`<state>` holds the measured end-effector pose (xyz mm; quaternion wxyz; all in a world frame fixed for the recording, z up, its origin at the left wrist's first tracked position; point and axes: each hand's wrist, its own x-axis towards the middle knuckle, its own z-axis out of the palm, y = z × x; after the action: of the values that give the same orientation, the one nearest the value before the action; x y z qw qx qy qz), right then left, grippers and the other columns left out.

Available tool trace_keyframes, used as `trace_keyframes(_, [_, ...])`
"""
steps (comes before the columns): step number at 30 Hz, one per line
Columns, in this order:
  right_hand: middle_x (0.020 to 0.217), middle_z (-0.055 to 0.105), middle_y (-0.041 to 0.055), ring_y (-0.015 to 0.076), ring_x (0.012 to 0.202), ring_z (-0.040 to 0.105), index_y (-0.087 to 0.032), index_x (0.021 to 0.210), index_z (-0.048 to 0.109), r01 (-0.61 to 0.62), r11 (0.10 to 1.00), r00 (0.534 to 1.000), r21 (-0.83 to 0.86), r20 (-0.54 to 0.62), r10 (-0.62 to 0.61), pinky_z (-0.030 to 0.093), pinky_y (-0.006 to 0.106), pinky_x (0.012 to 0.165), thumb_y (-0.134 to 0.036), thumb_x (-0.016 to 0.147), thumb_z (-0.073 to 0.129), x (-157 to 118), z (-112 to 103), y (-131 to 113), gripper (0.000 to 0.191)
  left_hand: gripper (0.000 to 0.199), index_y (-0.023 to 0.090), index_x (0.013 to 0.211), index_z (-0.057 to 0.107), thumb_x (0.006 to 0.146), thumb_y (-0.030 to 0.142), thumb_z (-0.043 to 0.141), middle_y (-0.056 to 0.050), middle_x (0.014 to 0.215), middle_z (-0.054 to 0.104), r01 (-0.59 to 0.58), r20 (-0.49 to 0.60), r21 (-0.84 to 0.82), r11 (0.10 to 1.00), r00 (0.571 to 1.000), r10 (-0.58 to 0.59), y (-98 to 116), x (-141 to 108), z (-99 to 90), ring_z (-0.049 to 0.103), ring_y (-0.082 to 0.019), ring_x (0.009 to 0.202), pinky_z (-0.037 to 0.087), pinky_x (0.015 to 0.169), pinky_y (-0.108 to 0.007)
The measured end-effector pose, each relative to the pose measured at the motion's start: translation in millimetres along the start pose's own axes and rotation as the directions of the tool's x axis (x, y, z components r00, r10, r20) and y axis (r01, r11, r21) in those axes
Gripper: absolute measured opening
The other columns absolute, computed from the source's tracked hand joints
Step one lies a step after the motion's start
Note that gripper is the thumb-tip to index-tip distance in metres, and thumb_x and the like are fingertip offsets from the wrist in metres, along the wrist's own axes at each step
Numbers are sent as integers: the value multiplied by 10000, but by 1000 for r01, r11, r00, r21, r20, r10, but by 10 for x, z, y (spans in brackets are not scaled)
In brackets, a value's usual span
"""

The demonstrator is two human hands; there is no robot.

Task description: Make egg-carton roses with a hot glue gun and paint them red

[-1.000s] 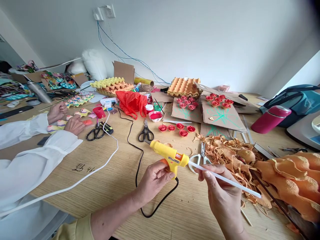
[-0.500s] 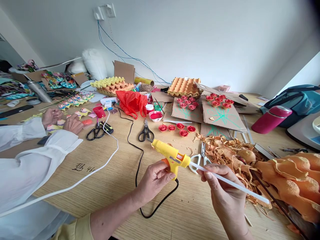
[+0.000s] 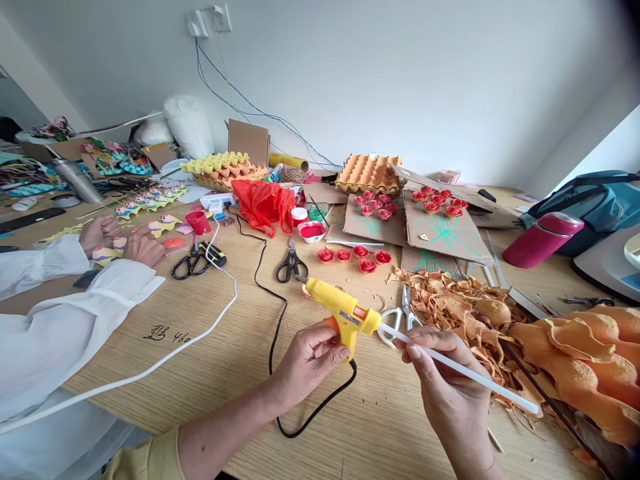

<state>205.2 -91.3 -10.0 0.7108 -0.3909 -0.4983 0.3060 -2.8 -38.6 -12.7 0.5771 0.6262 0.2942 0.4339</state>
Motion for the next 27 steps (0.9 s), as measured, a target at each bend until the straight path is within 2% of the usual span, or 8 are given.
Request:
trace_keyframes(4, [837,736,0,129,757,690,-266,957,758,-2,1000,1000,-29,6,2,554,217,677,-215,893,798,10,39,-42,91,391,127,771,649,907,483,734,-8,792,530,16,-6,-4,1000,1000,-16,-27,-14,-9,499,-123,745,442,690,-235])
trace_keyframes(7, [848,726,1,131,742,673,-281,1033,747,-47,998,997,-39,52,49,570,227,717,-286,882,814,22,88,-97,165,383,126,835,683,913,499,725,-35,833,594,49,0,-13,999,999,-49,-28,-17,-15,560,-148,784,469,732,-263])
trace_keyframes(10, [1035,748,43,179,908,703,-303,1184,733,-112,991,982,-79,146,122,596,292,860,-370,872,817,21,132,-110,330,362,132,875,697,913,490,732,-57,885,642,58,26,-39,998,998,-57,-1,-14,-6,609,-176,850,492,799,-291])
trace_keyframes(13, [1222,739,84,258,1130,693,-302,1258,735,-155,979,952,-135,244,185,579,387,993,-485,878,784,0,168,-84,425,351,139,887,703,903,486,749,-54,898,650,58,70,-90,994,996,-52,18,-17,19,619,-174,860,501,805,-286])
trace_keyframes(18, [1135,779,96,315,1209,680,-282,1181,784,-323,940,855,-109,391,340,504,532,1113,-569,944,657,-56,211,-43,393,380,148,950,742,868,517,783,-41,862,661,141,188,-217,966,977,-100,-18,-48,103,623,-153,812,513,743,-260])
trace_keyframes(23, [1107,784,83,315,1140,704,-308,1156,788,-444,893,805,-74,404,434,552,530,1037,-569,961,631,-128,207,23,362,385,150,935,756,867,529,776,-65,876,699,179,268,-186,966,955,-126,-47,-90,153,678,-174,810,550,719,-278])
trace_keyframes(25, [1110,782,86,304,1055,727,-301,1173,774,-482,876,797,-5,414,441,601,486,928,-560,961,637,-139,201,39,362,391,146,878,755,886,537,745,-79,855,717,146,281,-75,986,952,-120,-4,-87,102,687,-177,774,551,668,-269])
trace_keyframes(27, [1093,779,89,287,974,732,-290,1157,767,-490,869,824,76,366,433,615,439,833,-559,952,650,-117,192,27,358,371,139,824,746,918,497,712,-80,784,722,80,226,114,990,968,-105,74,-58,-2,680,-172,719,538,628,-258])
